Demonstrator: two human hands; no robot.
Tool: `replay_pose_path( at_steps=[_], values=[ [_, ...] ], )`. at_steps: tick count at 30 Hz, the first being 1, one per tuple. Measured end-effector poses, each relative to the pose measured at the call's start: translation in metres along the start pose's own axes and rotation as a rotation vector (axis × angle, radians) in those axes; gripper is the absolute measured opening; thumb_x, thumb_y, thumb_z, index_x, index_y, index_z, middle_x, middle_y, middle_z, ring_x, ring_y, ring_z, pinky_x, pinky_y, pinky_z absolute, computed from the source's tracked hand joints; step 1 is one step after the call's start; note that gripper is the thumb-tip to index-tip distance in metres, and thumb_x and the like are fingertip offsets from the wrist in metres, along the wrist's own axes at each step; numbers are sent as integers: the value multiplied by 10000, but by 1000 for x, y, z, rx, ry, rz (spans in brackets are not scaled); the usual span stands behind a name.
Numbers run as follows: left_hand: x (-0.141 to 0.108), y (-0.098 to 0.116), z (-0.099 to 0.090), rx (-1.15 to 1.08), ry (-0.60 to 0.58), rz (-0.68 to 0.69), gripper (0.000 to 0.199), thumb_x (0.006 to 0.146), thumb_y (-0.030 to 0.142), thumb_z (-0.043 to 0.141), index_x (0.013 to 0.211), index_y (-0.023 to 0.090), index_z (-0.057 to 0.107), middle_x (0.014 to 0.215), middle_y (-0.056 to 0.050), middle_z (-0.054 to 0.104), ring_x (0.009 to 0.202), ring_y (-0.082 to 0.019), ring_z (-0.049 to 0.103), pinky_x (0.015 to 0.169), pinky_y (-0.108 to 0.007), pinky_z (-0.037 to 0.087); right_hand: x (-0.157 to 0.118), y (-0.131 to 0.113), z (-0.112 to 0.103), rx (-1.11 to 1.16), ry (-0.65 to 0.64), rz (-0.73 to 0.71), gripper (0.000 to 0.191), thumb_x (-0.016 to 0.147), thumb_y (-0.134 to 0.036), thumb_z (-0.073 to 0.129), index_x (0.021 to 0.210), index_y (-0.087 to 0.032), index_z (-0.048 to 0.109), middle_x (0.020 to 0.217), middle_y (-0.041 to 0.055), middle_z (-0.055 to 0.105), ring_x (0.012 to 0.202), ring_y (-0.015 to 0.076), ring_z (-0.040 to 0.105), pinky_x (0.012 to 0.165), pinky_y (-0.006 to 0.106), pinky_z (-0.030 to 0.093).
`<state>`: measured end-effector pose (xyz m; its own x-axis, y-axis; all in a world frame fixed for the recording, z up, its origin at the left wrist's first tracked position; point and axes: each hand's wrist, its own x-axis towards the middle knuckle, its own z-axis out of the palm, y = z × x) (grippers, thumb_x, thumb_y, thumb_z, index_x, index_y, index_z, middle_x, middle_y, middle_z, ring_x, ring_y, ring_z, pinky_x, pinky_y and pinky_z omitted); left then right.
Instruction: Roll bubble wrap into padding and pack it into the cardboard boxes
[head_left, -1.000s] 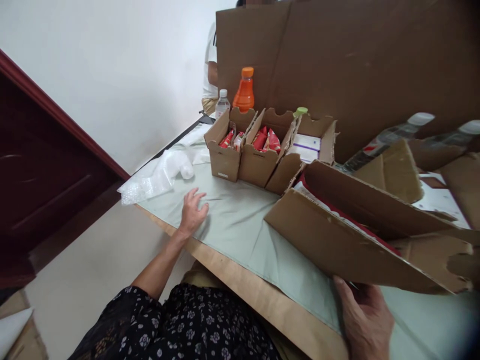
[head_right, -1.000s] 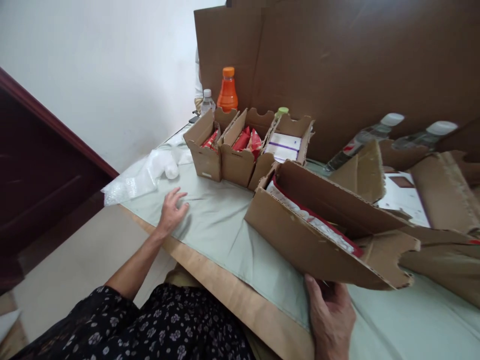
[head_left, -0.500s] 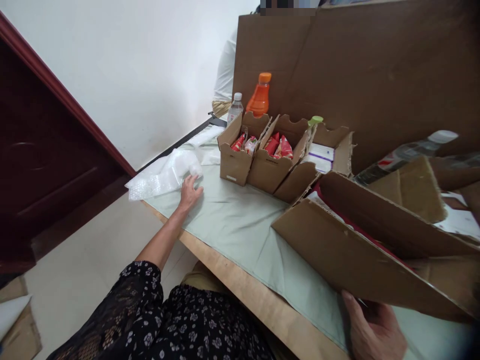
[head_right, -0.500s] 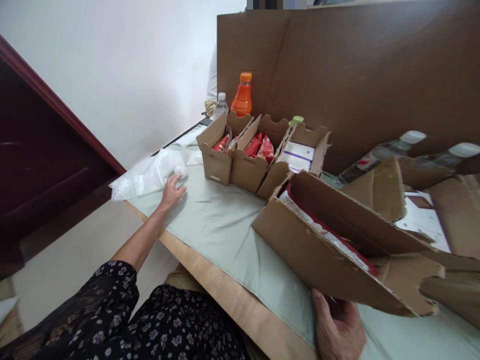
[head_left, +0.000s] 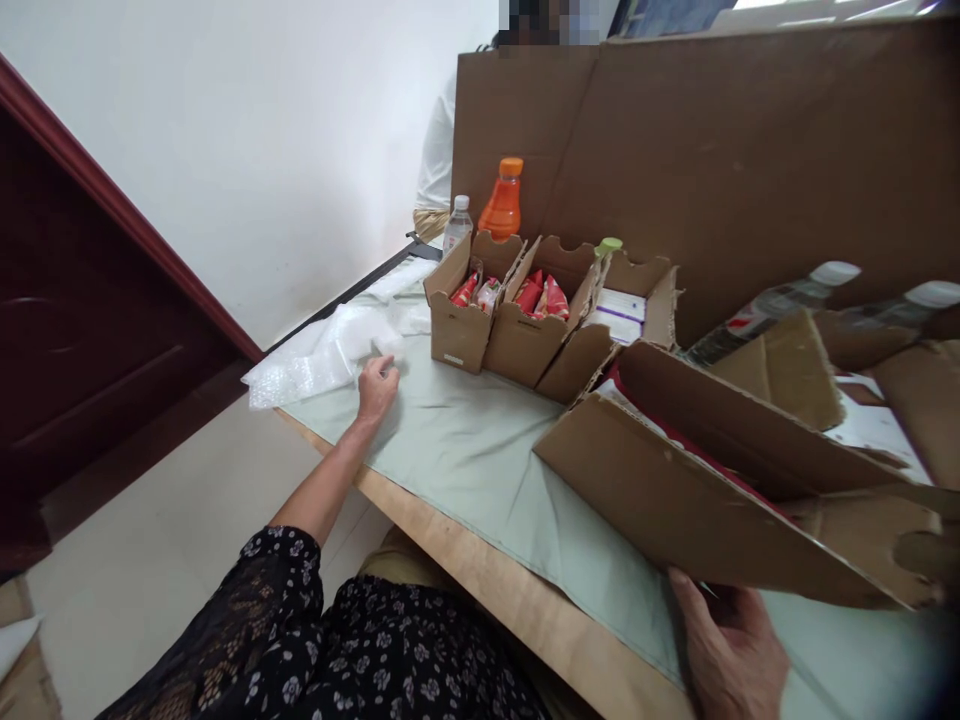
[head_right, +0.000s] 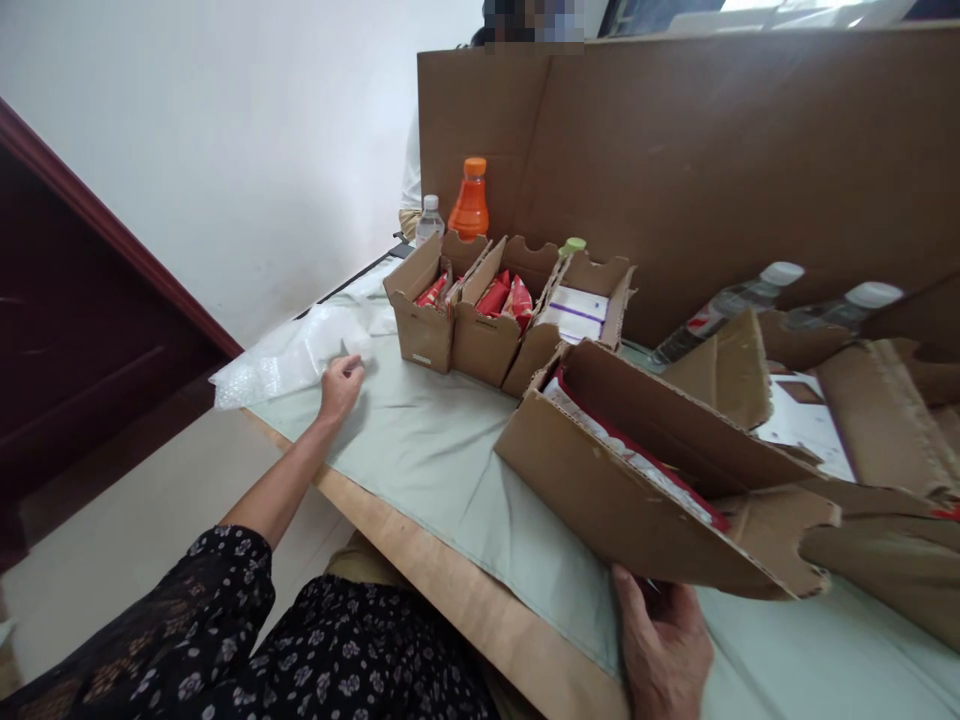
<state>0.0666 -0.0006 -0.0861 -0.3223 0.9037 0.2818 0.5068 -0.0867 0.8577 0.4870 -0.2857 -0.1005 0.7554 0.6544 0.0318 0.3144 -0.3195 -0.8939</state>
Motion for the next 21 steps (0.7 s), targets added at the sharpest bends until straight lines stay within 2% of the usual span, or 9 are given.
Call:
replay_pose_path(
  at_steps=[5,9,13,17,21],
  values=[
    [-64,22,6,-116,-113,37,298,800,156,618,1043,158,790,1083,-106,760,1033,-239,699,938,-363,568,2,5,-1,-59,2,28,618,606,-635,757,1004,-167,692,926,111,750,947,354,703,873,482,524],
    [-109,38,7,-219,-213,25,285,793,161,642,1025,176,806,1096,-101,766,1060,-242,698,920,-361,573,2,9,0,-16,-2,19,629,603,-634,769,1008,-160,687,920,112,752,921,331,705,848,465,519],
    [-129,54,3,-336,-305,-39,225,792,208,670,955,199,824,1056,-74,791,1020,-229,714,925,-352,569,1,9,1,31,-20,-14,613,619,-620,770,1011,-158,679,924,111,759,881,299,710,817,430,526],
    [-139,65,2,-458,-437,-169,227,783,329,693,881,185,839,851,-63,802,828,-212,729,830,-350,584,-2,1,-1,-103,-12,-56,569,658,-632,721,975,-160,713,882,110,769,801,293,703,752,413,512],
    [-150,70,6,-571,-551,-302,251,719,379,730,805,168,834,756,-77,793,728,-211,722,753,-354,587,-20,-4,-4,-132,120,-86,501,756,-595,652,953,-146,753,865,113,773,802,281,697,787,415,528]
  ],
)
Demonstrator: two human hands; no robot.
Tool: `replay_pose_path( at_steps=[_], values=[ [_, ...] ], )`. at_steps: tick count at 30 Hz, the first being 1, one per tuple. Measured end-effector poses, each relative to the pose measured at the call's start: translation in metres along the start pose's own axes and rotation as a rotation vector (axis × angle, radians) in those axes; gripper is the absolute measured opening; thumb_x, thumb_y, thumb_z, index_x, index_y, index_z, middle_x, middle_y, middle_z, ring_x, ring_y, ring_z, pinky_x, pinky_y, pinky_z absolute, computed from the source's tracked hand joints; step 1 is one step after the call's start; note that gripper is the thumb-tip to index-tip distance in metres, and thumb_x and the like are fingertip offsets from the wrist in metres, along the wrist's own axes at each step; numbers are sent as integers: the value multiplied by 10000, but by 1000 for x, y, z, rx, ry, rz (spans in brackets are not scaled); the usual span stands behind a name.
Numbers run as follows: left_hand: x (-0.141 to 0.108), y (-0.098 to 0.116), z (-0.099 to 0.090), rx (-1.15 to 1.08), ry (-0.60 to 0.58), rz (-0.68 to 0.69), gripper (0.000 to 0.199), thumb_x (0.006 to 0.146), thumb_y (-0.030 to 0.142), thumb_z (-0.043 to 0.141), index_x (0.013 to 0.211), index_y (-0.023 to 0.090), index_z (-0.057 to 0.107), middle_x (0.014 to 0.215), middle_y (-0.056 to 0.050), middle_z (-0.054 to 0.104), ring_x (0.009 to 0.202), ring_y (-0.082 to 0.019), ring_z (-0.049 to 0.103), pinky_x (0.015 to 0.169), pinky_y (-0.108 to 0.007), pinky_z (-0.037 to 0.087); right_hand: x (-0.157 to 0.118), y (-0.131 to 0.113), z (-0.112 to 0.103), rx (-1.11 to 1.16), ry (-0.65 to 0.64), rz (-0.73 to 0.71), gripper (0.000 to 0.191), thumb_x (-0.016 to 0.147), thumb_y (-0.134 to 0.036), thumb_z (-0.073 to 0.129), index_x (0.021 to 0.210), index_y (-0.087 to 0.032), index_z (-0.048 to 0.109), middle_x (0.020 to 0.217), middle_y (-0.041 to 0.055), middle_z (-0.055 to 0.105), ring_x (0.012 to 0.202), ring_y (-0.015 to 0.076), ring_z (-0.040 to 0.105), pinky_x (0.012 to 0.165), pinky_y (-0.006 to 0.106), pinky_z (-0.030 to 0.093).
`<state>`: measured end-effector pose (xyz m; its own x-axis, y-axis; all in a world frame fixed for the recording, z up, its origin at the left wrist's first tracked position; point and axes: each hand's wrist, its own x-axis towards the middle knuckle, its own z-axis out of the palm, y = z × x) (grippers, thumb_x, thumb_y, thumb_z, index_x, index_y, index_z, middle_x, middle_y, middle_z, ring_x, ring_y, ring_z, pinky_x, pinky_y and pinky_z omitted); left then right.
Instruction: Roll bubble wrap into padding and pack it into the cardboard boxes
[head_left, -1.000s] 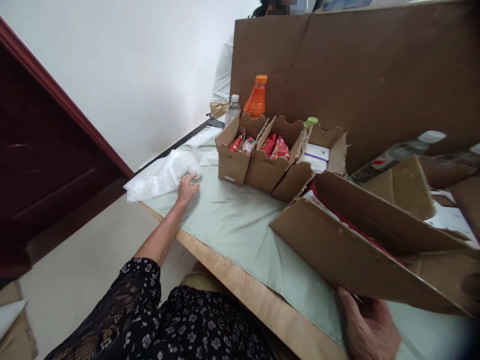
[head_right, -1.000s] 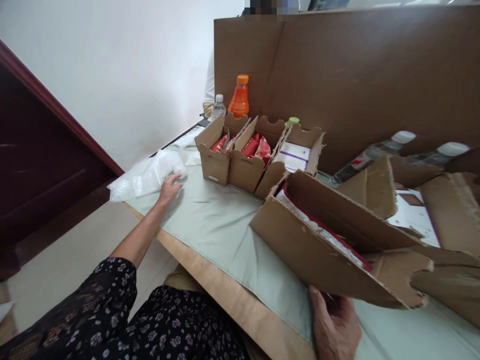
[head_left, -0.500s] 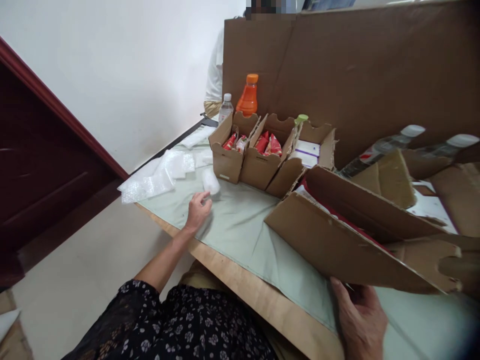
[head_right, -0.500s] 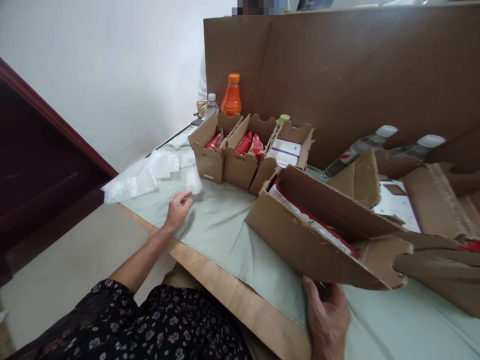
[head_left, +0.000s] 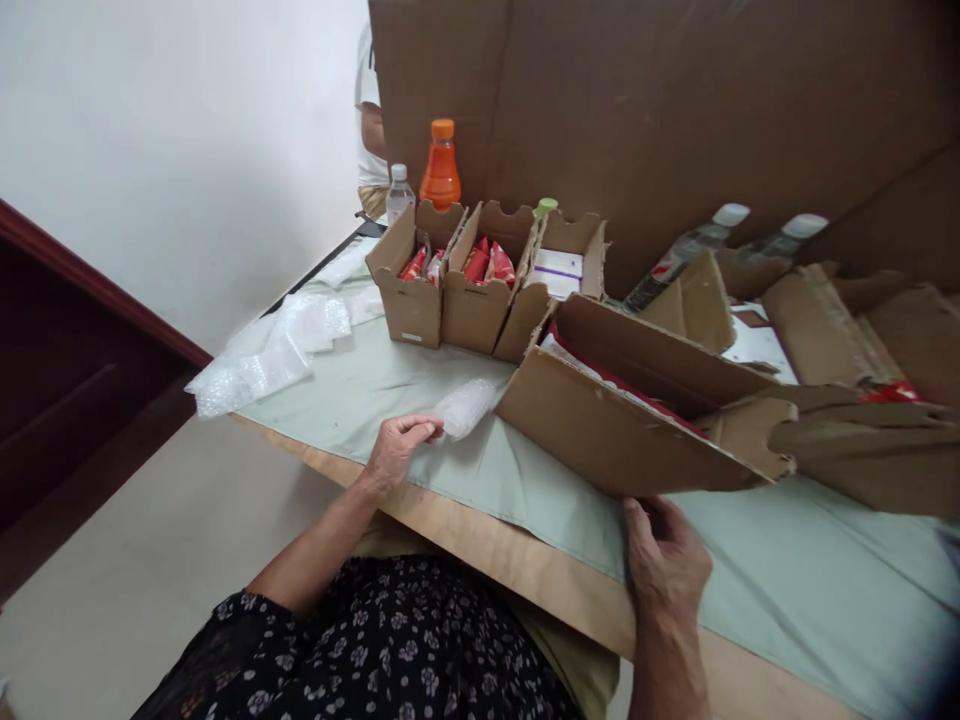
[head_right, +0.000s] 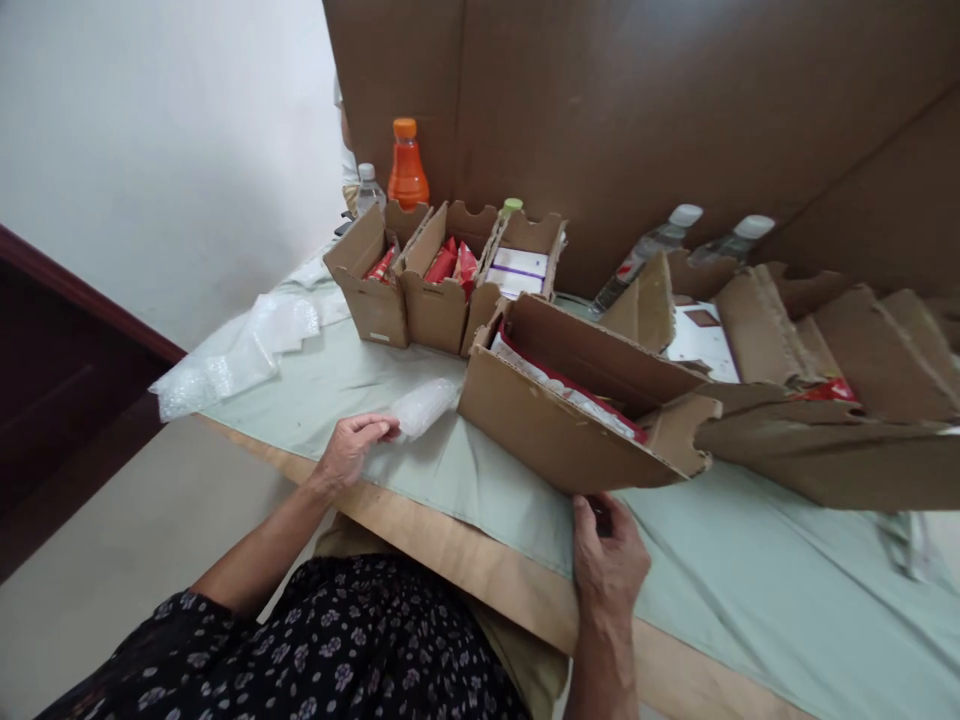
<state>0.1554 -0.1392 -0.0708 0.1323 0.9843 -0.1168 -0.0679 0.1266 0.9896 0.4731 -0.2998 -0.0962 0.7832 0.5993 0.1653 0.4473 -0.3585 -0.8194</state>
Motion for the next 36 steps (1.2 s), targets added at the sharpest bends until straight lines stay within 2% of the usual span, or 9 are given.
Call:
replay_pose_path(
  at_steps=[4,9,11,14,18,22,26,32,36],
  values=[
    [-3,-4,8,-102,-61,-93,251,667,385,764,771,163,821,746,-82,790,724,-213,720,740,-358,580,-29,-4,0,-7,66,-39,397,863,-520,602,915,-159,759,881,106,779,854,265,713,864,406,541],
    [-2,-5,23,-153,-153,-186,226,634,362,786,722,154,797,745,-90,787,705,-205,709,736,-360,574,-42,-30,15,-20,-188,-457,310,946,-421,607,1124,-203,737,1129,115,780,1054,276,721,971,454,557],
    [-1,-4,29,-152,-189,-207,201,629,340,786,701,152,783,748,-92,785,703,-207,707,732,-360,572,-34,-44,25,-26,-280,-628,382,952,-399,629,1287,-222,680,1293,128,733,1197,302,683,1037,504,534],
    [1,-4,35,-141,-208,-217,162,622,312,781,675,160,761,717,-72,766,683,-195,691,705,-338,557,-19,-59,43,-56,-398,-739,528,957,-391,634,1461,-247,564,1456,135,638,1335,320,605,1106,539,495],
    [0,-5,33,-140,-188,-214,183,631,337,784,674,166,733,718,-52,743,686,-175,675,679,-306,549,-14,-65,71,-114,-534,-764,619,941,-366,627,1536,-267,490,1528,134,571,1358,332,581,1112,554,491],
    [-2,-7,29,-166,-154,-203,239,651,374,807,704,165,705,775,-47,724,755,-179,671,650,-287,577,-23,-66,93,-154,-477,-736,501,978,-299,555,1477,-250,553,1481,139,607,1318,322,609,1057,520,523],
    [-1,-7,34,-154,-97,-160,297,670,408,824,748,169,667,794,-19,669,791,-177,666,614,-278,606,-24,-69,100,-184,-387,-719,365,1028,-252,460,1325,-258,672,1348,125,685,1220,291,663,999,469,539],
    [8,-14,49,-152,-17,-179,393,649,460,815,731,204,528,775,-6,675,761,-208,734,572,-275,586,-28,-77,105,-216,-433,-733,626,964,-266,570,1575,-248,434,1517,162,555,1317,342,589,1006,511,540],
    [10,-18,50,-99,-15,-146,333,621,397,778,679,215,505,640,52,602,642,-158,682,641,-288,587,-30,-85,110,-217,-489,-714,598,946,-241,571,1538,-222,485,1494,160,566,1257,327,615,987,484,555]
  ],
)
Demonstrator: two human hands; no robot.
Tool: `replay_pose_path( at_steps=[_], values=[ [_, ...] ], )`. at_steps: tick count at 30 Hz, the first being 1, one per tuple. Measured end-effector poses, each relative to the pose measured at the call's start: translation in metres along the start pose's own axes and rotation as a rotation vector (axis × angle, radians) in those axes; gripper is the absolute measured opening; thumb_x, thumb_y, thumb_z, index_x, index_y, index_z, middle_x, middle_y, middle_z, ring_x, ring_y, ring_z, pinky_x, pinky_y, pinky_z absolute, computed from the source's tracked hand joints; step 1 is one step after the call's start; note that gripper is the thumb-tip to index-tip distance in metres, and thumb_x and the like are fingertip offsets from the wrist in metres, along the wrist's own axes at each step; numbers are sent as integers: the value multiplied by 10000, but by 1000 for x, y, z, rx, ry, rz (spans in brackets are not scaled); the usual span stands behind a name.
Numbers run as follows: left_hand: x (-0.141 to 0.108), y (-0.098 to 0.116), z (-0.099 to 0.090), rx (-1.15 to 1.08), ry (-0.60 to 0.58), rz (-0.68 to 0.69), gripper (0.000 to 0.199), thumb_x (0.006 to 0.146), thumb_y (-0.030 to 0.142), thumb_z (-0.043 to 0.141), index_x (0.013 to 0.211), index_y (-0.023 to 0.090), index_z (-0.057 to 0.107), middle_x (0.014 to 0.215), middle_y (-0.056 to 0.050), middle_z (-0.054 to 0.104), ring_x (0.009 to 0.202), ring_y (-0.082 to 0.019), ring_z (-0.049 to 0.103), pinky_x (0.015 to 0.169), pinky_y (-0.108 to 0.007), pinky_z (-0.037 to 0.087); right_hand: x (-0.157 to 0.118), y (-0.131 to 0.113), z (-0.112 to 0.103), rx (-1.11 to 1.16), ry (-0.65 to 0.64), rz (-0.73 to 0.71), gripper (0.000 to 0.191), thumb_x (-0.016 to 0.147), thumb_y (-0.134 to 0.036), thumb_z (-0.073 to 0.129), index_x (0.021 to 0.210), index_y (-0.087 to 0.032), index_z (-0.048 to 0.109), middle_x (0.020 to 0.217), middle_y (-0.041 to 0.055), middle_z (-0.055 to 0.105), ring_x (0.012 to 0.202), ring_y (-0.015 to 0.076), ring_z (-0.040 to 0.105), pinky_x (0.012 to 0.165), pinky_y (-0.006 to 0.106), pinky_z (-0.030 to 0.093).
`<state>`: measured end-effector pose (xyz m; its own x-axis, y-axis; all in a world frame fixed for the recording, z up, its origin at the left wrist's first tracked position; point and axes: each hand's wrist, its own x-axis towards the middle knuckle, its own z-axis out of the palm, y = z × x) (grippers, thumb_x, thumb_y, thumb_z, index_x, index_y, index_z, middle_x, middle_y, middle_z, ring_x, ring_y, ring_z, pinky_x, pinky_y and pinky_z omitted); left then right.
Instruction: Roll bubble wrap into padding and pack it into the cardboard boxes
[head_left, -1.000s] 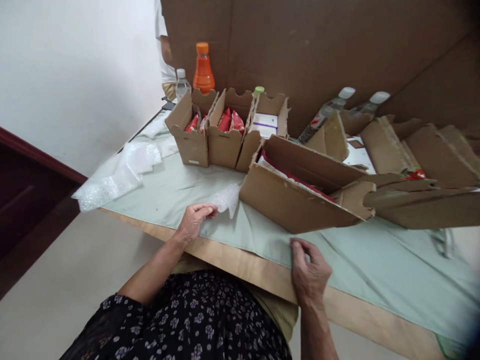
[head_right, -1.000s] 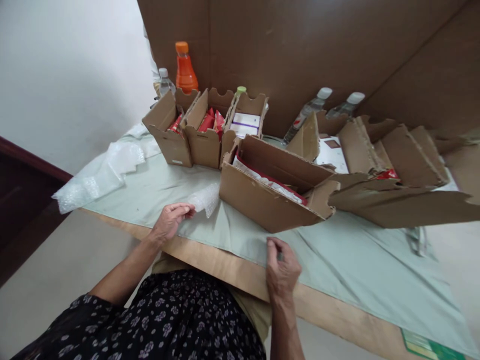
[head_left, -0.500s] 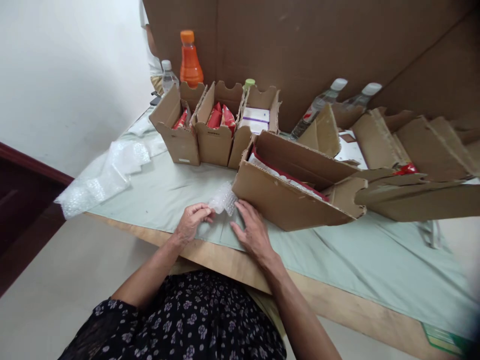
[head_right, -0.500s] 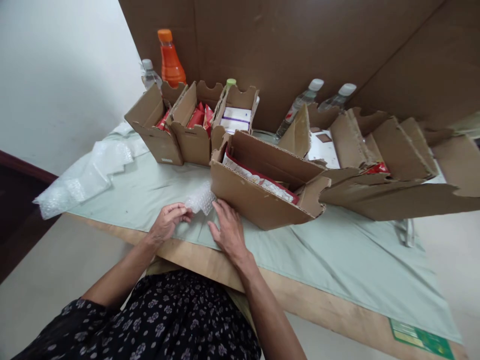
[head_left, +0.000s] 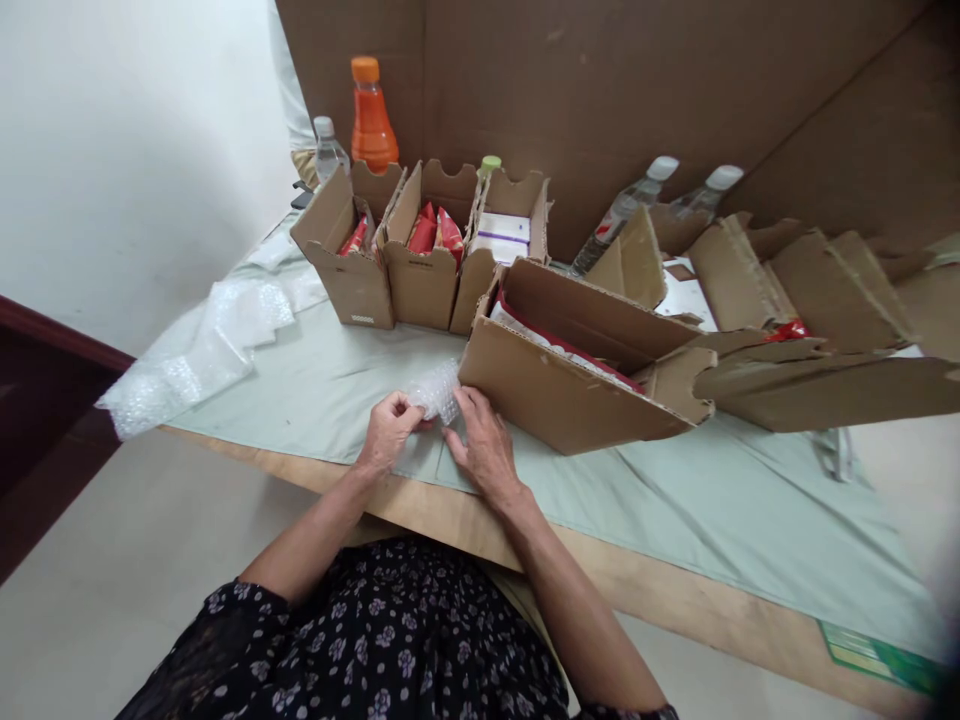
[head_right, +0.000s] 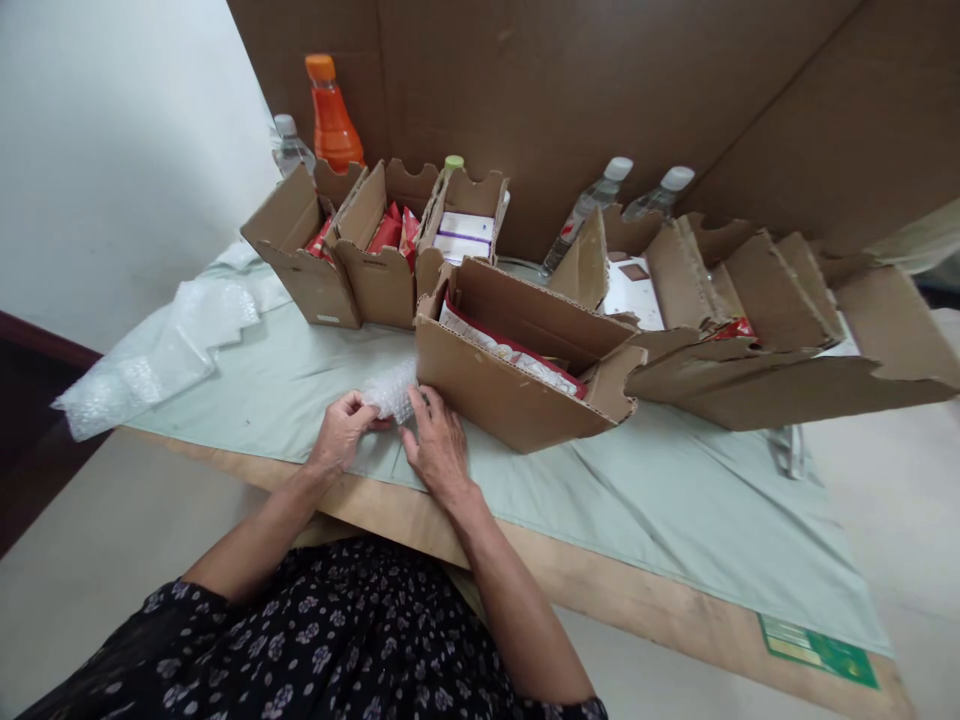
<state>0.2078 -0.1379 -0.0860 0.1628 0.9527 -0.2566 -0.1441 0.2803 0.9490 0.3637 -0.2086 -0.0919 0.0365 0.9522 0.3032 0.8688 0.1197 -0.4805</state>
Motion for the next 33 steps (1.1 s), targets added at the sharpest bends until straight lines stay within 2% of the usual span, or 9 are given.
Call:
replay_pose_path(
  at_steps=[6,10,13,16,19,23,26,29,33],
  values=[
    [-16,10,-14,96,-80,18,190,614,297,714,629,209,547,588,45,630,572,-135,624,605,-257,513,1,3,-8,139,116,-20,360,934,-146,512,1161,-276,760,1156,76,729,1039,244,690,918,397,562],
    [-26,18,-24,219,-186,35,126,640,282,671,647,202,574,592,34,646,582,-126,595,605,-238,452,-2,-6,-29,311,259,-20,182,985,-251,558,977,-248,739,1087,65,751,1004,227,700,922,393,553],
    [-26,17,-27,247,-185,71,179,654,305,700,639,205,553,620,42,609,596,-111,544,598,-230,417,-4,-17,-54,439,366,22,139,1003,-286,573,956,-238,695,1094,56,760,1029,215,704,941,385,550],
    [-23,14,-26,216,-145,129,230,682,349,736,659,199,562,730,13,638,699,-128,579,681,-247,463,-4,-23,-76,466,415,95,123,999,-308,598,981,-237,697,1006,29,771,935,191,718,868,338,560],
    [-22,13,-27,183,-115,170,229,717,352,729,855,182,661,896,-34,706,867,-177,655,814,-291,518,-2,-21,-87,432,422,130,118,974,-324,637,966,-230,709,905,6,763,821,172,709,793,305,557],
    [-27,10,-24,225,-236,238,499,768,378,737,1214,167,662,1269,-123,713,1204,-272,660,1040,-388,512,4,-18,-88,430,400,122,113,962,-310,640,948,-223,711,888,-1,759,807,160,705,790,293,560],
    [-28,5,-17,368,-299,264,612,768,336,756,1342,179,612,1388,-133,678,1296,-302,627,1133,-439,464,6,-22,-89,444,402,96,101,964,-296,650,953,-223,718,893,-4,765,814,154,711,799,289,569],
    [-27,3,-9,493,-365,271,591,762,226,694,1347,181,622,1336,-112,711,1217,-285,665,1080,-420,492,4,-28,-98,467,461,86,84,956,-294,682,964,-228,733,902,-8,771,812,147,718,787,284,577],
    [-24,6,-5,610,-439,286,389,735,189,647,1115,185,734,1066,-55,770,988,-240,692,885,-335,532,-3,-31,-123,517,646,120,108,926,-326,732,951,-221,740,872,-3,764,758,152,710,709,292,578]
  ],
)
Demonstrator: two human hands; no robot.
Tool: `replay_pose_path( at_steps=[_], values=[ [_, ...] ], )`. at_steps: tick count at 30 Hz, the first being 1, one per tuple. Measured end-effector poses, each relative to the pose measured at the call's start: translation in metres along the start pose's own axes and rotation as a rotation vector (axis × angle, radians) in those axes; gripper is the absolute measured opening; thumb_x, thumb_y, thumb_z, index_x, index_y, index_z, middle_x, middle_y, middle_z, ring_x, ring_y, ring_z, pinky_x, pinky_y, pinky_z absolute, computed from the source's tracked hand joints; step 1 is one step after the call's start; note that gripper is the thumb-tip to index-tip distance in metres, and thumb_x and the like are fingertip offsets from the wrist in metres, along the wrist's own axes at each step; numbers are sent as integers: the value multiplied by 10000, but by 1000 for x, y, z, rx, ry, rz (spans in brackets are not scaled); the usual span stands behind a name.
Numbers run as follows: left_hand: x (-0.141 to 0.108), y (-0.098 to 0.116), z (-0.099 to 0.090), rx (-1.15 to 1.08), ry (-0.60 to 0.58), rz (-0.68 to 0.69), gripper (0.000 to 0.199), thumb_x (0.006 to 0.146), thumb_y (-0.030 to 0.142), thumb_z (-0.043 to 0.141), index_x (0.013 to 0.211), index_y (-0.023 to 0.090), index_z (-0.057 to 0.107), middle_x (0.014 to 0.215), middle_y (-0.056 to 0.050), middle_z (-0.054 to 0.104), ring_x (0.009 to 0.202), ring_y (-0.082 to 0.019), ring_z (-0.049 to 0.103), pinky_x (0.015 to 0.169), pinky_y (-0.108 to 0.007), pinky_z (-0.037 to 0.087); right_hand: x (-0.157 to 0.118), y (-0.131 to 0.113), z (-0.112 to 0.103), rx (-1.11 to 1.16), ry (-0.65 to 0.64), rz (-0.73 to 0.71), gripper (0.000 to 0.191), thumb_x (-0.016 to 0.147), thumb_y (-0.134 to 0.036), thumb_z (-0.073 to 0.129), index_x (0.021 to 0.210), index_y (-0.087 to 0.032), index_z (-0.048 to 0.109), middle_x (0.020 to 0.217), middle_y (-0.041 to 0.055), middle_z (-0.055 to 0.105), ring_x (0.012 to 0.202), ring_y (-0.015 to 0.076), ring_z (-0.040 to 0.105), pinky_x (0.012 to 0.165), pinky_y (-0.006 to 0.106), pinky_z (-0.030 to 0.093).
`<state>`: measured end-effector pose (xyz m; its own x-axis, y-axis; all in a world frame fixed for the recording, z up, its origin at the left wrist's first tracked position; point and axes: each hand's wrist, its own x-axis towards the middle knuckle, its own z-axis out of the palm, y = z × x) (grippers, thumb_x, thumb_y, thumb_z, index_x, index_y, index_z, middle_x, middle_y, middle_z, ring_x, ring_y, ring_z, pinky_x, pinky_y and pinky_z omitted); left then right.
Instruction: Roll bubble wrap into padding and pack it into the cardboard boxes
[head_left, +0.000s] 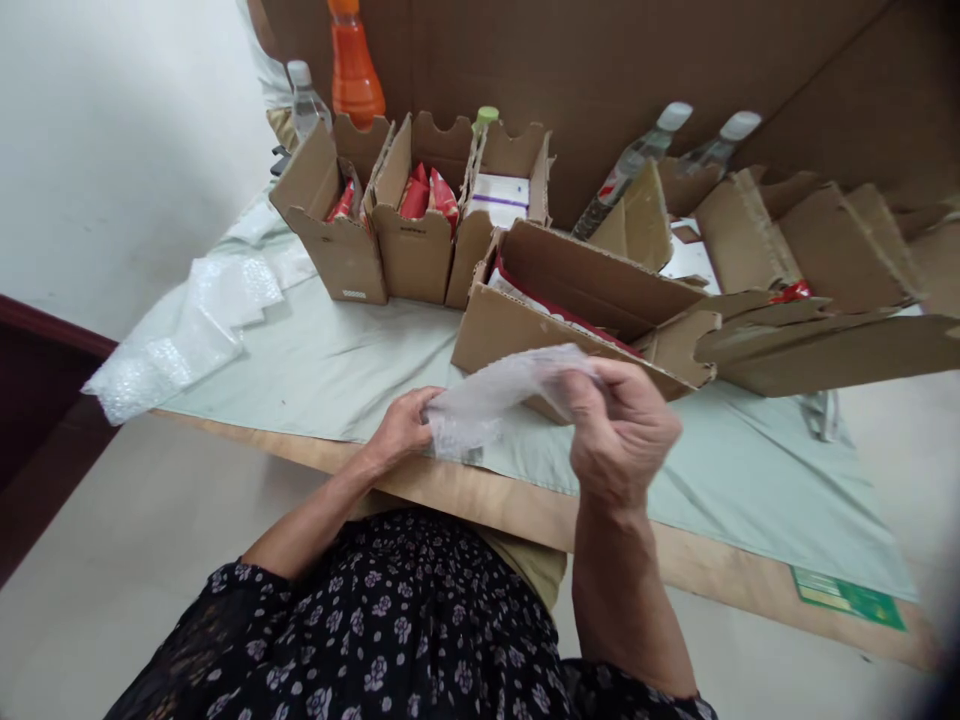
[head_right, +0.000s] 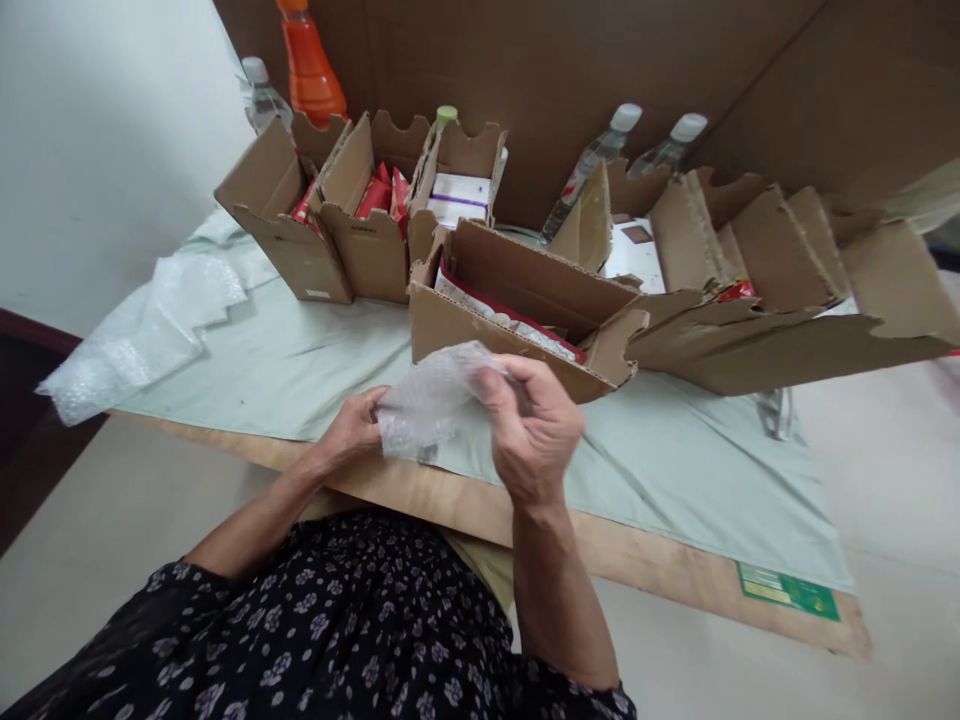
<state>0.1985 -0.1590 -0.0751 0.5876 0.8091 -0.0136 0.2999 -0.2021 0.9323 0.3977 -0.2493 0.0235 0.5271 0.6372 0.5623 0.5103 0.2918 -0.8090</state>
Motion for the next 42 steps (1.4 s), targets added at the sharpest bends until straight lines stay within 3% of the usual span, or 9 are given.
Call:
replay_pose_path(
  at_steps=[7,10,14,18,24,28,31,37,42],
  values=[
    [-1,8,-8,-78,-38,-14,116,726,247,626,788,179,697,795,-13,691,762,-169,616,680,-253,456,13,12,-43,81,342,-4,94,834,-316,803,833,-256,731,785,16,704,704,201,651,686,364,549],
    [-3,9,-17,-248,-103,-131,120,721,267,607,761,176,674,716,11,657,661,-133,568,611,-229,425,0,30,-57,70,439,72,140,775,-327,855,810,-253,740,723,-5,653,656,172,585,644,332,516],
    [-2,5,-29,-332,-34,-265,138,667,263,581,730,175,667,628,38,606,550,-95,486,532,-213,353,-30,46,-70,65,452,242,217,734,-369,872,810,-213,742,730,-13,653,668,142,575,628,287,494],
    [3,-1,-33,-354,86,-288,142,633,275,605,717,182,671,647,19,657,588,-113,551,578,-230,420,-50,57,-80,-2,448,329,244,736,-383,851,820,-193,725,752,-21,662,704,125,595,687,274,506],
    [5,-9,-27,-327,146,-241,165,690,261,610,809,186,697,753,-18,726,677,-144,641,707,-291,544,-60,80,-104,-176,586,316,324,711,-482,818,789,-199,681,745,-2,645,670,160,601,662,333,533],
    [4,-14,-25,-309,154,-192,275,708,228,582,941,172,716,813,-18,718,725,-145,654,723,-296,569,-69,87,-123,-397,490,352,339,760,-504,761,877,-190,708,789,25,677,708,196,628,702,388,558],
    [3,-17,-25,-336,145,-174,362,675,196,561,1004,161,710,866,-36,720,804,-169,678,729,-302,581,-73,79,-120,-613,364,252,338,857,-442,677,1050,-169,728,1019,96,743,894,248,692,824,445,574],
    [0,-13,-23,-219,197,-133,392,704,178,549,1059,149,713,974,-67,738,910,-189,688,851,-338,574,-72,55,-62,-676,20,-109,198,967,-309,615,1108,-212,715,1173,109,760,1151,294,685,1016,499,502],
    [-3,-2,-23,24,259,16,335,781,177,554,1066,175,731,1100,-72,728,947,-191,671,884,-336,558,-66,60,-41,-752,-173,-147,169,1003,-309,584,1035,-233,732,1149,74,779,1107,284,669,975,458,470]
  ],
)
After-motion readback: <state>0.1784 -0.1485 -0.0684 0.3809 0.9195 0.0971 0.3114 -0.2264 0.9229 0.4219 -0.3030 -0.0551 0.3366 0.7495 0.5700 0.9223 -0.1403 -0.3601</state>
